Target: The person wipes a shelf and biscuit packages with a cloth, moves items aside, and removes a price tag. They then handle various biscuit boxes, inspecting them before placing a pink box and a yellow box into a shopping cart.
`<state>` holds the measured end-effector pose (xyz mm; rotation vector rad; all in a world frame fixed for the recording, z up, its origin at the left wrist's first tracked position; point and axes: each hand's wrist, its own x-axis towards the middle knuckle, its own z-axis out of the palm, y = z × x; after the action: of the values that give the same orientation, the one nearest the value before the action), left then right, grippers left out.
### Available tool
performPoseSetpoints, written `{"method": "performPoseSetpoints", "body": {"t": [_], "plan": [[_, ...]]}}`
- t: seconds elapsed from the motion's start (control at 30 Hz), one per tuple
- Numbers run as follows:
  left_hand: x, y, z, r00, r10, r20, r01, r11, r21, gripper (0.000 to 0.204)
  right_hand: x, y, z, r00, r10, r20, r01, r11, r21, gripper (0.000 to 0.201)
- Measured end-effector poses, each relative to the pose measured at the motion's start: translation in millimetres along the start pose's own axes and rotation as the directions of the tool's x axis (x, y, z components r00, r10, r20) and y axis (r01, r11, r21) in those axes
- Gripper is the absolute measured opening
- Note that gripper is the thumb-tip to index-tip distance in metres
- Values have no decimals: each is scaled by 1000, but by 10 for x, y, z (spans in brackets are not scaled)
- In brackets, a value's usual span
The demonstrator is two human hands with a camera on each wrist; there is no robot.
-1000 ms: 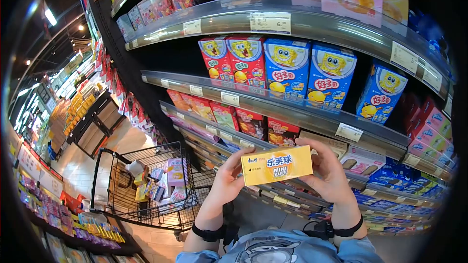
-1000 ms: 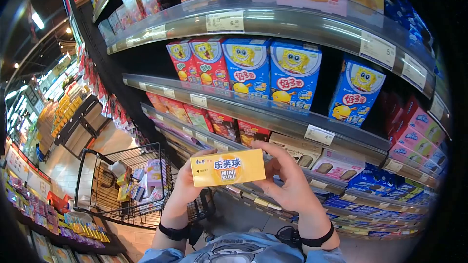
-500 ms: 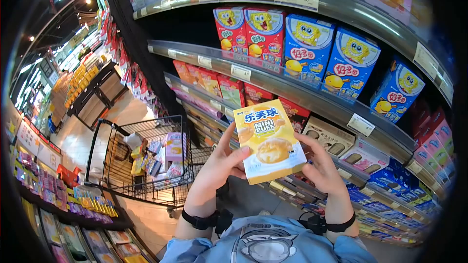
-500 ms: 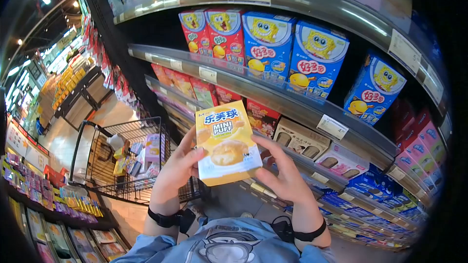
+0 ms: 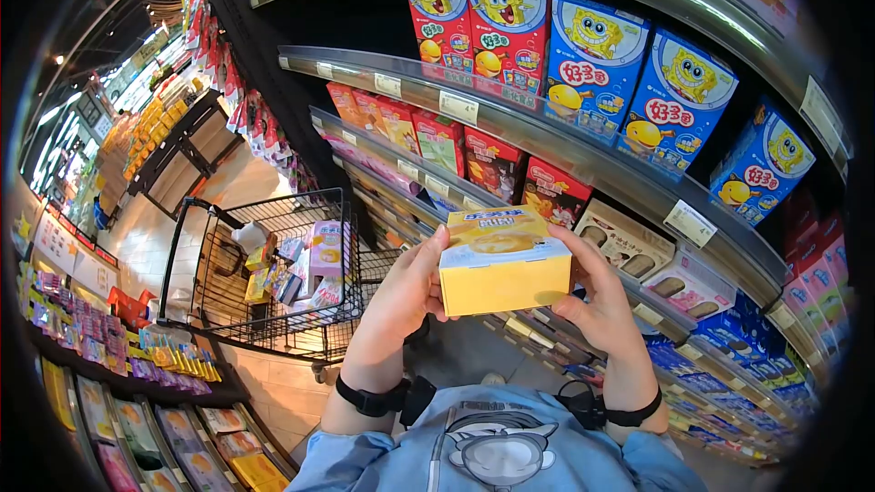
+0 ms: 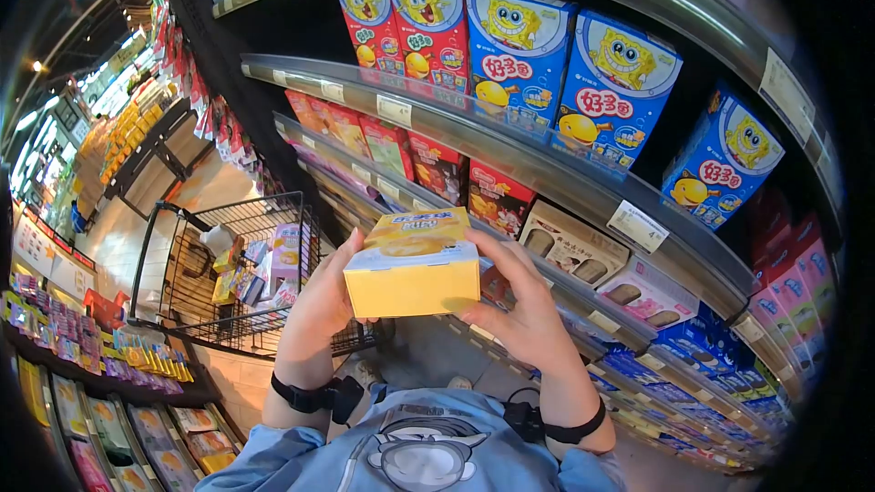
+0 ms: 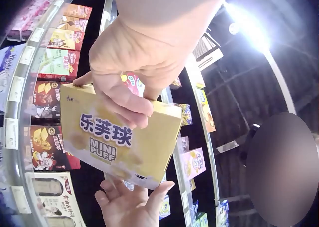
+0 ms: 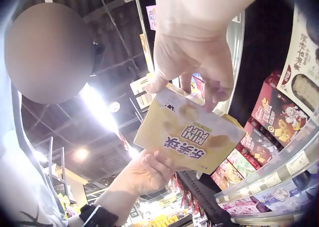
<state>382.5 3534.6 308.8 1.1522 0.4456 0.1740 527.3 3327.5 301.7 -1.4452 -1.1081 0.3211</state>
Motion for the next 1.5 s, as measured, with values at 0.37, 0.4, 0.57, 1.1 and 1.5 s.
{"method": "performPoseSetpoints", "body": {"t": [0.37, 0.4, 0.57, 1.1, 1.5], "plan": [[26, 2, -7, 999, -21, 33, 20, 999, 35, 59, 4, -26, -11, 1000, -8, -28, 7, 1000, -22, 79], [28, 2, -8, 999, -21, 28, 20, 999, 28, 59, 8, -28, -12, 1000, -5, -24, 4, 1000, -30, 80], [42, 2, -41, 1000, -20, 15, 20, 1000, 6, 58, 45, -13, 8, 1000, 17, -7, -17, 999, -35, 82], [-341, -805, -1778, 837, -154, -525, 67, 981, -180, 64, 688, 400, 779, 811, 320, 490, -294, 947, -133, 60], [51, -740, -3065, 807, 207, -553, 328, 621, 712, 60, 982, 435, 1057, 810, 265, 524, -123, 949, -290, 56]]}}
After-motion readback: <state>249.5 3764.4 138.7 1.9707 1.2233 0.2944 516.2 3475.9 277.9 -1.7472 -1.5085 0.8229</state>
